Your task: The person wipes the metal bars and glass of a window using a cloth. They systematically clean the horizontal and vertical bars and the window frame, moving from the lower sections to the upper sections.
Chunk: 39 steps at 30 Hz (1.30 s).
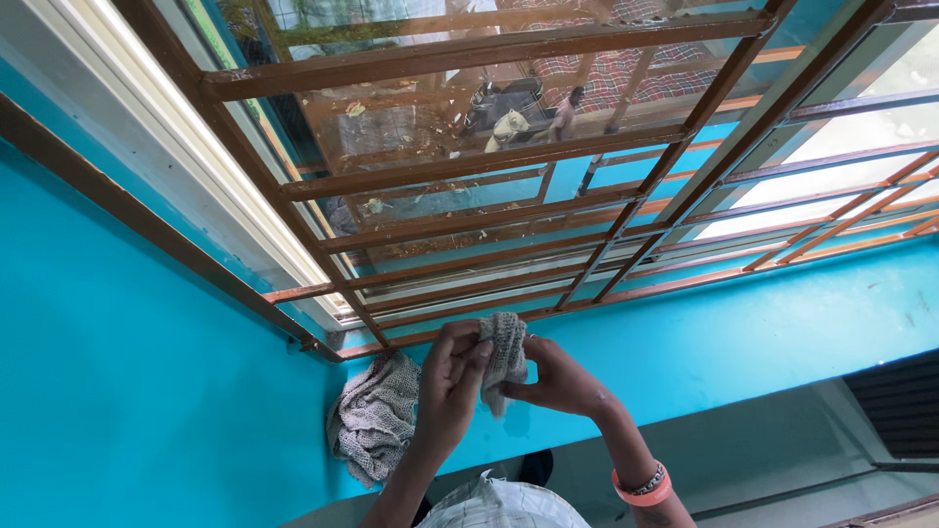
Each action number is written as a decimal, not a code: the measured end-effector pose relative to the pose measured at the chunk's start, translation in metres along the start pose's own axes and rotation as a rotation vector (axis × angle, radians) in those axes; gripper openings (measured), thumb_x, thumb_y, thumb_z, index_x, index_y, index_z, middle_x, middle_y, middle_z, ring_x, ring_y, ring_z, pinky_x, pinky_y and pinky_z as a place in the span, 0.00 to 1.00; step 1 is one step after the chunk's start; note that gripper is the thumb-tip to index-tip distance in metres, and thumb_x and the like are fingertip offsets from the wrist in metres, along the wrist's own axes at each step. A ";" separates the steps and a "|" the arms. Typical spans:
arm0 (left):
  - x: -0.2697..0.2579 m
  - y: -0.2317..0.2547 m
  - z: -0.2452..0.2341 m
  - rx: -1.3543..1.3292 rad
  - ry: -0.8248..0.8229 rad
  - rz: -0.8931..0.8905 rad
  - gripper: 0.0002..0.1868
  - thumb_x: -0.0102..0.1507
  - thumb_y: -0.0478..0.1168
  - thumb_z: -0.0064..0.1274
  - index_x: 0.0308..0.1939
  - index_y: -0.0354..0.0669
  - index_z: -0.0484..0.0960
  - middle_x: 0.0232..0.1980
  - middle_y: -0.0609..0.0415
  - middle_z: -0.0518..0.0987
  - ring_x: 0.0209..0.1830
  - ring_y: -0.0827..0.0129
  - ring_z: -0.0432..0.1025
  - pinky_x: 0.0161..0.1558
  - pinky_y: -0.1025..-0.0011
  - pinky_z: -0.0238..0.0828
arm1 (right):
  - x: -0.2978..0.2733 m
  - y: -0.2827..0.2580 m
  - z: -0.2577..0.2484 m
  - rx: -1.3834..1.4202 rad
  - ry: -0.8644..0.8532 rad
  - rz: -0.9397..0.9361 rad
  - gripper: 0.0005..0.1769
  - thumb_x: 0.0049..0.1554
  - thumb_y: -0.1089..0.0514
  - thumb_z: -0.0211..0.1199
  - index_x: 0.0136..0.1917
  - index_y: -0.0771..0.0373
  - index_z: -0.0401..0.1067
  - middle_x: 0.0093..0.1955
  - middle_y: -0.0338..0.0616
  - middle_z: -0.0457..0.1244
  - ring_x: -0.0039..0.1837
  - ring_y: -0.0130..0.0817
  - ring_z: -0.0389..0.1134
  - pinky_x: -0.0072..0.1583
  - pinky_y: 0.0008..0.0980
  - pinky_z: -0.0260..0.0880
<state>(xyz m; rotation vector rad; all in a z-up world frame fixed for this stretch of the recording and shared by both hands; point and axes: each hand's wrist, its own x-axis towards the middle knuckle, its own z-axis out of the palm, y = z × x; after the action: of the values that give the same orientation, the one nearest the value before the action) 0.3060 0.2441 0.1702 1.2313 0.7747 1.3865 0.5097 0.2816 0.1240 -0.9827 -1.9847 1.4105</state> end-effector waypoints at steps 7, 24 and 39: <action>0.000 -0.015 -0.034 -0.087 0.258 -0.028 0.13 0.72 0.37 0.47 0.60 0.39 0.71 0.51 0.51 0.80 0.55 0.69 0.75 0.57 0.67 0.75 | 0.000 0.016 0.009 0.607 0.182 0.072 0.35 0.55 0.75 0.51 0.75 0.65 0.56 0.70 0.48 0.63 0.68 0.35 0.68 0.66 0.39 0.73; 0.038 0.006 -0.058 0.332 0.006 -0.015 0.32 0.64 0.33 0.55 0.72 0.52 0.67 0.65 0.45 0.71 0.55 0.59 0.80 0.46 0.64 0.83 | 0.051 -0.076 -0.028 0.503 0.294 -0.270 0.39 0.49 0.80 0.42 0.74 0.65 0.55 0.68 0.49 0.58 0.71 0.35 0.63 0.71 0.38 0.68; 0.086 -0.009 -0.003 1.277 0.001 0.437 0.33 0.63 0.42 0.52 0.69 0.29 0.66 0.70 0.37 0.65 0.75 0.47 0.59 0.76 0.43 0.42 | 0.068 -0.055 -0.034 -0.944 0.932 -0.068 0.31 0.40 0.73 0.62 0.58 0.58 0.72 0.67 0.44 0.60 0.67 0.51 0.59 0.65 0.54 0.61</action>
<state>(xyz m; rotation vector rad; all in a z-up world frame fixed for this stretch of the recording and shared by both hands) 0.3154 0.3291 0.1828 2.4789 1.5560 1.1693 0.4796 0.3445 0.1869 -1.5315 -1.8029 -0.1937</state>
